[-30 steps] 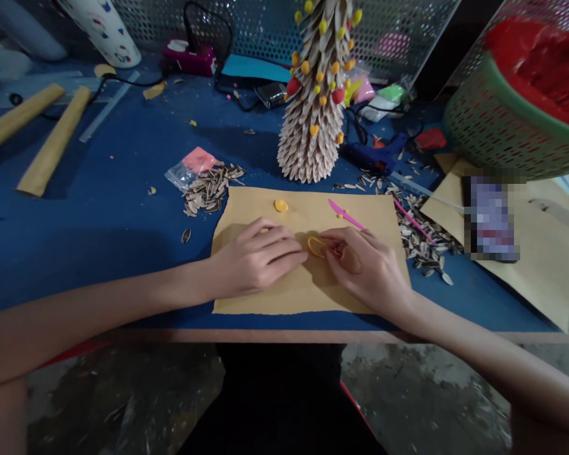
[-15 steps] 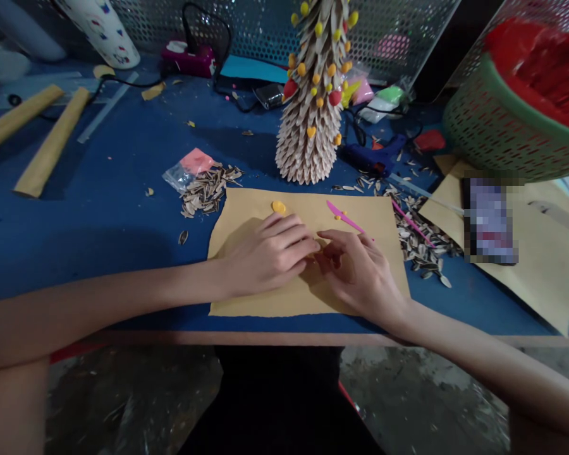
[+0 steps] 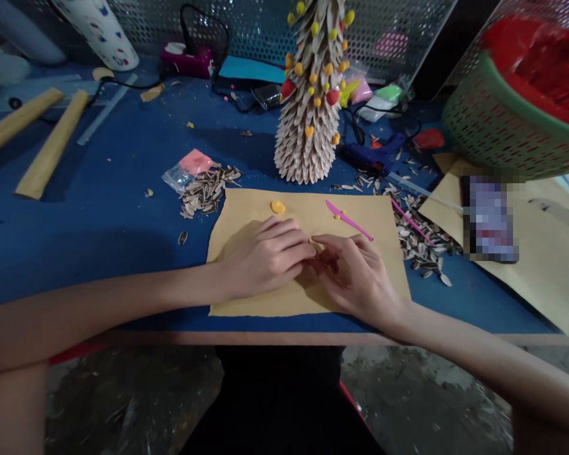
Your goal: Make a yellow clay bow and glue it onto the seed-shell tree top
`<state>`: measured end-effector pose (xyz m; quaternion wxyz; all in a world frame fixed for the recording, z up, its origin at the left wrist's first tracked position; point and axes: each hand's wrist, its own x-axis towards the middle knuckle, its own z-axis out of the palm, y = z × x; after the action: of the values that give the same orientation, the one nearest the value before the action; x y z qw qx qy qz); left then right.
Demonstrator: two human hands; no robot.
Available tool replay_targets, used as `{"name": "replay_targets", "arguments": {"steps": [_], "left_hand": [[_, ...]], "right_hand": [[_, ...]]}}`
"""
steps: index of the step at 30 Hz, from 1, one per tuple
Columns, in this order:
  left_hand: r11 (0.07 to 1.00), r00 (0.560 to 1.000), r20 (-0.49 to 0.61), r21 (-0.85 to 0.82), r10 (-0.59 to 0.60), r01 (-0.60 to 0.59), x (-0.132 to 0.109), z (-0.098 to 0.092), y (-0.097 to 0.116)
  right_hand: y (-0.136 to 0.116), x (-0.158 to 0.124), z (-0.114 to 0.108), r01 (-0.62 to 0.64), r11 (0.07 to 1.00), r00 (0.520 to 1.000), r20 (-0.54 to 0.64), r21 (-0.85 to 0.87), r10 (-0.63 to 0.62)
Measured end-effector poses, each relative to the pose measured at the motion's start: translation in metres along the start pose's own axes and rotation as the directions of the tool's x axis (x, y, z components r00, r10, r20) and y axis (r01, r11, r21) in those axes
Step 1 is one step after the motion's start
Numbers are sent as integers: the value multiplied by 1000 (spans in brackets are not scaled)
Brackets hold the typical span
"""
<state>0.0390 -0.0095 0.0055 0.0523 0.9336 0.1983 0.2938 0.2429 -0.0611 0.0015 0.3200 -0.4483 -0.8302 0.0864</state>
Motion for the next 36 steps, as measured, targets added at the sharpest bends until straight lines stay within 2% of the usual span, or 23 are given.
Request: {"name": "replay_targets", "arguments": {"steps": [13, 27, 36], "left_hand": [[999, 999, -19, 43, 34, -33, -2, -1, -1], [1000, 1000, -13, -2, -16, 16, -6, -3, -3], [998, 998, 22, -28, -50, 51, -10, -6, -5]], "right_hand": [[1, -2, -8, -1, 997, 996, 92, 77, -6], [-2, 4, -2, -53, 992, 988, 141, -119, 69], [-5, 11, 6, -7, 979, 993, 110, -203, 30]]}}
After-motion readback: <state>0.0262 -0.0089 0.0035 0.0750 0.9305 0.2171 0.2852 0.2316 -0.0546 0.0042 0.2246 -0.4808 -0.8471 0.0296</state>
